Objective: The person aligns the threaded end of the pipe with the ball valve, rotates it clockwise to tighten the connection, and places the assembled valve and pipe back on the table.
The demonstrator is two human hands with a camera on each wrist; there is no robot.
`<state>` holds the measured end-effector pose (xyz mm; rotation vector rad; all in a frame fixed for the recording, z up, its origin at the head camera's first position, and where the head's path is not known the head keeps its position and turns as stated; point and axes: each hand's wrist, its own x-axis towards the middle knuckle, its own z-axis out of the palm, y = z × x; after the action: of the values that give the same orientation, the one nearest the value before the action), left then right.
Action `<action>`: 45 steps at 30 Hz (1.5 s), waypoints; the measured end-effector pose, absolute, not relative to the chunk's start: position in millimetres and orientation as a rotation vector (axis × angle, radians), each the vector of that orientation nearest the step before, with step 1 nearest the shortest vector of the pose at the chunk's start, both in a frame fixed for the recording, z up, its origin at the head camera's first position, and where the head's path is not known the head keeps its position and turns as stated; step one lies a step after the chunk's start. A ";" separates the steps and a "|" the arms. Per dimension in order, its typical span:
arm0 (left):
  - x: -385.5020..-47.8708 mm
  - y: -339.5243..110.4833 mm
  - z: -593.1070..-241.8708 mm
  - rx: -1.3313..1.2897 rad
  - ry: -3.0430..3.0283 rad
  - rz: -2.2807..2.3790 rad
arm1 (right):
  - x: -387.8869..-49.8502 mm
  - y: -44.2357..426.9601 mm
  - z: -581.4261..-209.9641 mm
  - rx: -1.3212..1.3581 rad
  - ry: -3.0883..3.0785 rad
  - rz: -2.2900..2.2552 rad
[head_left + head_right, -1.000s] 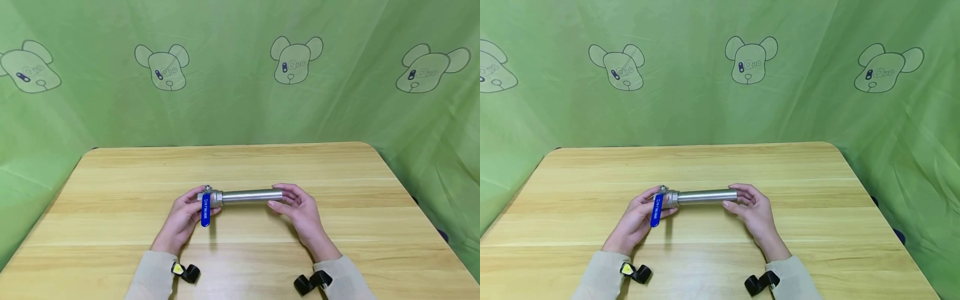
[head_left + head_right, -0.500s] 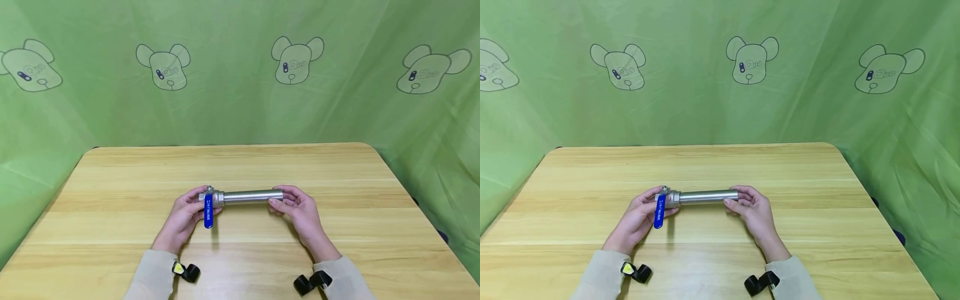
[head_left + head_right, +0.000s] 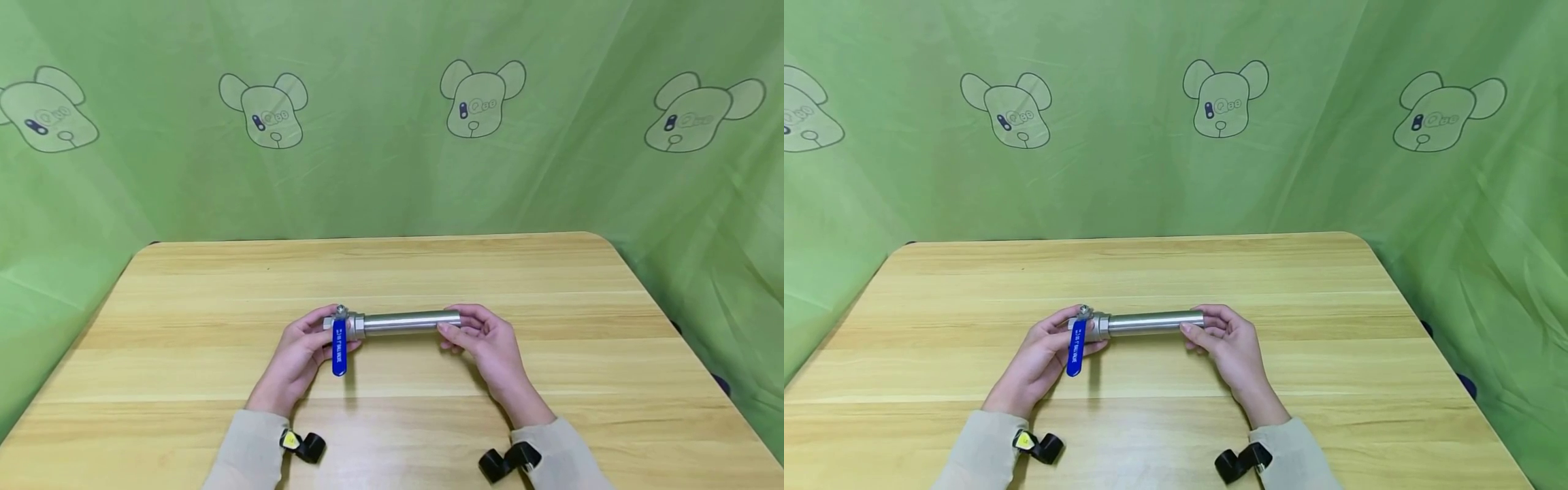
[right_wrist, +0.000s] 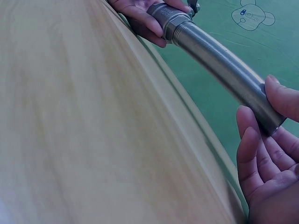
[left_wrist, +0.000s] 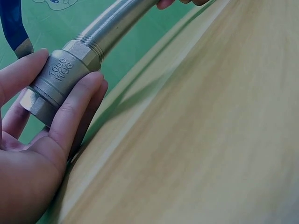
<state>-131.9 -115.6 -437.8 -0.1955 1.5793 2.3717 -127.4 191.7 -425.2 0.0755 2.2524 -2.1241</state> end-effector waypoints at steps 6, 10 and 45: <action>-132.1 -115.2 -438.0 -0.187 1.575 2.377 | -127.1 191.5 -424.8 0.104 2.261 -2.116; -132.5 -115.0 -438.2 -0.183 1.571 2.379 | -127.7 191.8 -425.0 0.123 2.273 -2.100; -130.9 -116.4 -436.9 -0.170 1.568 2.385 | -128.2 191.3 -427.6 0.113 2.293 -2.082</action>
<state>-130.9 -116.4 -436.9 -0.1703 1.5684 2.3847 -128.2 191.3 -427.6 0.1125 2.2925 -2.0823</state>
